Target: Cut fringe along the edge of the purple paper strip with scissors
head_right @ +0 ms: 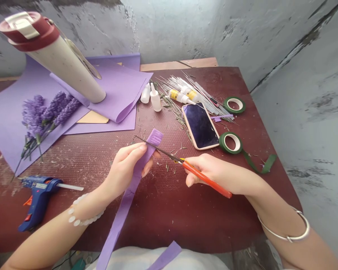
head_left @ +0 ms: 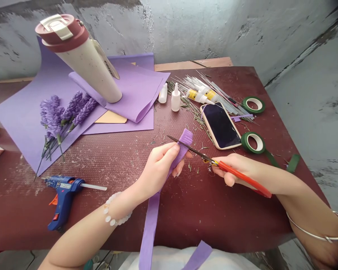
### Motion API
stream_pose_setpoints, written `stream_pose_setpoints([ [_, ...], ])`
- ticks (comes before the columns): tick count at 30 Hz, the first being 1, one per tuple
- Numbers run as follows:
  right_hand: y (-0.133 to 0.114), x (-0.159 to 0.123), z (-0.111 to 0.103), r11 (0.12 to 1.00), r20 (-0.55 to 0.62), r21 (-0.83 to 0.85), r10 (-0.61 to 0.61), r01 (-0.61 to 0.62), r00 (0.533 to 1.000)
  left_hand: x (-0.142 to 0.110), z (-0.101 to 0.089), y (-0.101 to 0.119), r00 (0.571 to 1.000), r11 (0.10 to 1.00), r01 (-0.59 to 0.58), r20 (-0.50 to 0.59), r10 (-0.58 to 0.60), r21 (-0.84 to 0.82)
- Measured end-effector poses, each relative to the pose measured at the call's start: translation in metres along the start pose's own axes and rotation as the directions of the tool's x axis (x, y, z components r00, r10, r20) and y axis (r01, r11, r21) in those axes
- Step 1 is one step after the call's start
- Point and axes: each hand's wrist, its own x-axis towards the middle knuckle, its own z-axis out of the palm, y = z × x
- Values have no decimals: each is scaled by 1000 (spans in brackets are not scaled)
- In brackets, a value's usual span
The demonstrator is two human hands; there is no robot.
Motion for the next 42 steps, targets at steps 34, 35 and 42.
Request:
stream_pose_setpoints([
  [34,-15,5,8,947,-308,-296,29,-125,951,4,0,-4,988,982,-106,-99,122,154],
  [35,-14,5,7,951,-308,-284,29,-121,951,4,0,-4,988,983,-106,-92,120,152],
  [42,-16,2,6,984,-237,-136,77,-112,968,3,0,-1,994,987,-74,-65,84,142],
])
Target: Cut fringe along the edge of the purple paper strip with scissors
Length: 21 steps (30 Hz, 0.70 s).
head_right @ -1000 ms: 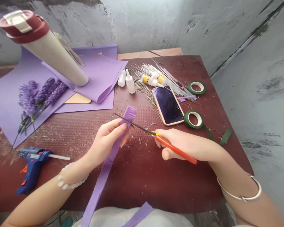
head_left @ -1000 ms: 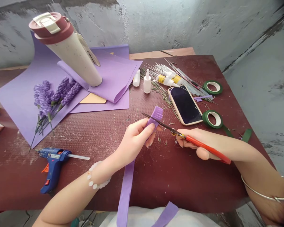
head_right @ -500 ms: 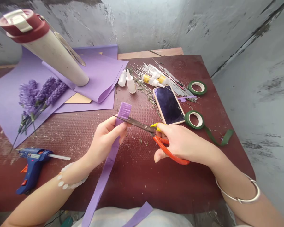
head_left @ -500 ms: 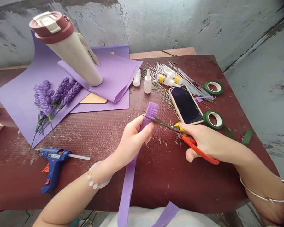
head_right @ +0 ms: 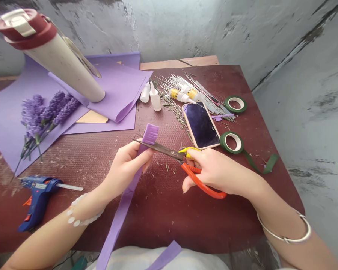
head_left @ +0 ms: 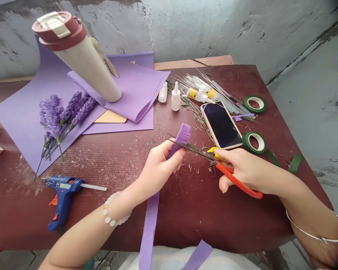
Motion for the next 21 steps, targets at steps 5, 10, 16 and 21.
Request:
stream_pose_setpoints([
  [5,-3,-4,-2,999,-13,47,2,-2,1000,2,-1,0,999,998,35,12,-34,-54],
  [10,2,-4,-6,999,-45,-2,-51,51,998,2,-2,-2,998,993,50,45,-46,-104],
  [16,18,2,-9,994,42,77,-85,81,996,1,-3,-5,996,967,23,91,0,-253],
  [21,36,4,-16,988,166,130,-107,86,980,1,-3,-2,990,970,69,134,-38,-234],
])
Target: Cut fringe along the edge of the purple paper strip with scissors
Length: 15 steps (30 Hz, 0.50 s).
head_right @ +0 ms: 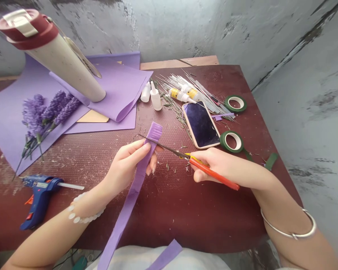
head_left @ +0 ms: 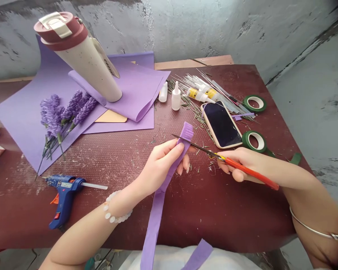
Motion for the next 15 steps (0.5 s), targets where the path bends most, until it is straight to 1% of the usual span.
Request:
stream_pose_setpoints([
  [3,3,-2,-3,997,35,-69,24,-22,999,0,1,1,998,999,49,29,-49,4],
  [5,2,-2,-2,995,38,-93,27,-24,999,0,2,1,996,997,78,52,-78,4],
  [11,2,3,8,1000,46,-3,-29,29,999,-1,2,-1,997,998,64,45,-62,-26],
  [15,-3,3,10,999,39,-14,-39,40,998,0,2,0,997,997,78,25,-78,-20],
])
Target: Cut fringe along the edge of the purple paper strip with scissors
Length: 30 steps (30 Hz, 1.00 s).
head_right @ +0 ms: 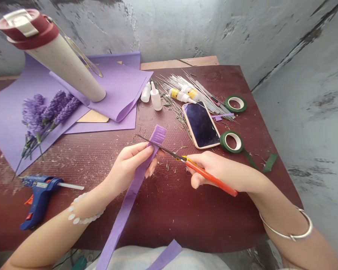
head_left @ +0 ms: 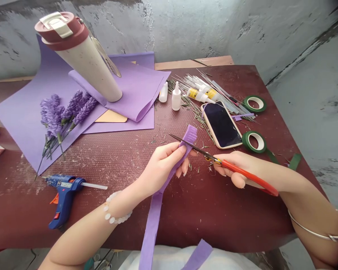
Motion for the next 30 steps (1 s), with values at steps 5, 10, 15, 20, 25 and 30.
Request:
stream_pose_setpoints([
  [5,-5,0,0,999,12,14,29,-29,1000,0,1,1,1000,1000,0,2,0,-11],
  [10,-4,1,1,998,24,55,30,-31,999,-1,0,0,1000,1000,-3,-11,3,12],
  [15,-6,0,2,996,13,65,67,-67,998,0,0,0,1000,1000,-4,-12,4,-3],
  [20,-3,1,3,996,13,71,53,-54,999,0,0,-1,1000,1000,-8,-11,8,-28],
  [25,4,3,0,999,1,6,34,-34,999,0,0,0,1000,1000,-8,-25,8,-3],
  [30,11,-1,-4,993,-54,-116,-18,11,998,0,-1,0,998,998,-45,-40,47,49],
])
